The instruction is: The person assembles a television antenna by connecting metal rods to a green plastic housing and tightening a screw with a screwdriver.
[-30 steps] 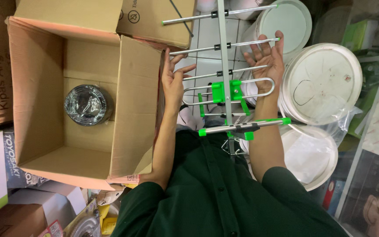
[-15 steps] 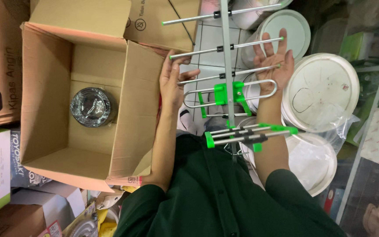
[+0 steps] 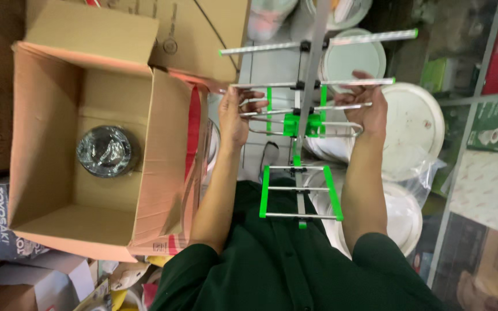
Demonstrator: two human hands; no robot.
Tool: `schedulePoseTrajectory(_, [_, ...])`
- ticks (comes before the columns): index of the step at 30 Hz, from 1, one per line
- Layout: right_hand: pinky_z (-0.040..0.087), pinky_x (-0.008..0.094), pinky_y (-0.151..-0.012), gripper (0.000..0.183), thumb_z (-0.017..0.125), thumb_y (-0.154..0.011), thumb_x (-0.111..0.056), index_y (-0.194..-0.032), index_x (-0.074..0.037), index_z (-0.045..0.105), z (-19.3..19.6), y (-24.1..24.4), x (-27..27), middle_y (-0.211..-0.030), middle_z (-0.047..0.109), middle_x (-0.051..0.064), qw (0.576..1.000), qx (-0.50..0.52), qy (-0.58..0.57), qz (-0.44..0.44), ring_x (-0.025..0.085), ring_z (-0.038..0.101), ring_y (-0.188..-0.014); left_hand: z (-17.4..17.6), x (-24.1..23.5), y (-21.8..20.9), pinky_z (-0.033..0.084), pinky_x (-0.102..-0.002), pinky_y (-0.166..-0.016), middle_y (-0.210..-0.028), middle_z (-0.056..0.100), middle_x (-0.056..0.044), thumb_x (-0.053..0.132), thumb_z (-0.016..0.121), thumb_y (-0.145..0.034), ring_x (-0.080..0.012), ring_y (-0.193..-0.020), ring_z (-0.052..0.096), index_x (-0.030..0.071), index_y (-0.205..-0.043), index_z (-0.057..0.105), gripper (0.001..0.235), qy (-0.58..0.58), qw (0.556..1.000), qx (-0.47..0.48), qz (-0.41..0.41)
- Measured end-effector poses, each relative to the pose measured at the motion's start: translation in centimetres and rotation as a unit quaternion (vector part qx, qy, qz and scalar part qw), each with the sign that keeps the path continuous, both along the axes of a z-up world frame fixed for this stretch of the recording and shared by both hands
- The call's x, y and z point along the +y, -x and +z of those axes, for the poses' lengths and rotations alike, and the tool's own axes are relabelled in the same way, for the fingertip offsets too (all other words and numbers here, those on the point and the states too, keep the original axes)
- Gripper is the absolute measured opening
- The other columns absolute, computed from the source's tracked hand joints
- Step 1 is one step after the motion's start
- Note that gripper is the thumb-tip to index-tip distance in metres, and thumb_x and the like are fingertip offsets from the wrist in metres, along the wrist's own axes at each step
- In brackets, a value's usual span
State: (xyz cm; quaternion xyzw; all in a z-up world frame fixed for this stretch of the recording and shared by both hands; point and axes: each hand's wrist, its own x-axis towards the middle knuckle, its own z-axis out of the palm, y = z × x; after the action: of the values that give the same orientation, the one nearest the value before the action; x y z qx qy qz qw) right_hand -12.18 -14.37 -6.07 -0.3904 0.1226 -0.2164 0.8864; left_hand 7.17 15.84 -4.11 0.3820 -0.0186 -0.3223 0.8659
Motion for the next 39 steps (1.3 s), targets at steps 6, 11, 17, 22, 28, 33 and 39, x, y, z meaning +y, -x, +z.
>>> schedulePoseTrajectory(6, [0.06,0.044,-0.08,0.052,0.061,-0.111,-0.043,-0.133,0.004,0.057,-1.4,1.9,-3.0,-0.098,0.069,0.019,0.993,0.1,0.041,-0.053,0.03,0.07,-0.085,-1.2,-3.0,-0.1,0.063,-0.038,-0.071,-0.101,0.073,-0.017,0.042,0.052,-0.106,-0.0261,-0.081,0.075,0.002,-0.128,0.06,0.047,0.067,0.996,-0.045,-0.042])
schedulePoseTrajectory(11, [0.059,0.036,-0.077,0.052,0.053,-0.106,-0.044,-0.132,0.001,0.058,-1.3,2.9,-5.3,-0.101,0.072,0.02,0.997,0.025,0.044,-0.064,0.026,0.071,-0.082,-0.2,-5.4,0.0,0.058,-0.039,-0.082,-0.111,0.071,-0.016,0.039,0.057,-0.11,-0.0274,-0.095,0.073,0.001,-0.128,0.062,0.042,0.111,0.989,-0.066,-0.077])
schedulePoseTrajectory(17, [0.057,0.034,-0.071,0.046,0.058,-0.109,-0.038,-0.132,0.001,0.058,-0.9,2.4,-7.6,-0.1,0.072,0.018,0.996,0.015,0.005,-0.087,0.025,0.068,-0.079,2.0,-8.2,-0.8,0.057,-0.038,-0.076,-0.119,0.071,-0.015,0.037,0.057,-0.108,-0.0266,-0.095,0.074,0.003,-0.124,0.062,0.038,0.112,0.989,-0.044,-0.083])
schedulePoseTrajectory(22, [0.051,0.041,-0.079,0.05,0.052,-0.099,-0.042,-0.133,-0.005,0.061,0.3,2.0,-7.0,-0.109,0.074,0.019,0.983,-0.085,-0.104,-0.126,0.031,0.066,-0.087,1.6,-8.9,-1.3,0.055,-0.036,-0.076,-0.128,0.069,-0.017,0.036,0.057,-0.108,-0.0273,-0.093,0.075,0.005,-0.125,0.062,0.035,0.128,0.989,-0.004,-0.077])
schedulePoseTrajectory(28, [0.049,0.05,-0.098,0.069,0.039,-0.105,-0.067,-0.13,-0.007,0.064,-0.6,1.7,-8.3,-0.104,0.071,0.018,0.993,-0.017,-0.066,-0.1,0.036,0.065,-0.1,0.7,-9.6,-1.6,0.054,-0.037,-0.076,-0.13,0.068,-0.018,0.037,0.056,-0.109,-0.0296,-0.095,0.075,0.007,-0.125,0.062,0.034,0.116,0.989,0.025,-0.084])
schedulePoseTrajectory(33, [0.052,0.055,-0.094,0.073,0.035,-0.104,-0.068,-0.124,-0.006,0.067,-1.3,1.8,-9.0,-0.092,0.07,0.015,0.99,-0.012,-0.128,-0.062,0.039,0.067,-0.097,0.7,-9.8,-1.9,0.059,-0.041,-0.078,-0.128,0.067,-0.022,0.051,0.045,-0.106,-0.0349,-0.099,0.076,0.006,-0.125,0.063,0.052,0.125,0.985,0.06,-0.107])
schedulePoseTrajectory(39, [0.053,0.05,-0.091,0.072,0.039,-0.105,-0.068,-0.122,-0.005,0.068,-1.3,2.0,-9.7,-0.092,0.071,0.017,0.993,0.014,-0.12,-0.018,0.039,0.068,-0.092,0.3,-9.9,-2.1,0.058,-0.041,-0.083,-0.142,0.061,-0.027,0.045,0.042,-0.111,-0.0375,-0.104,0.074,0.007,-0.132,0.063,0.047,0.126,0.979,0.053,-0.154])
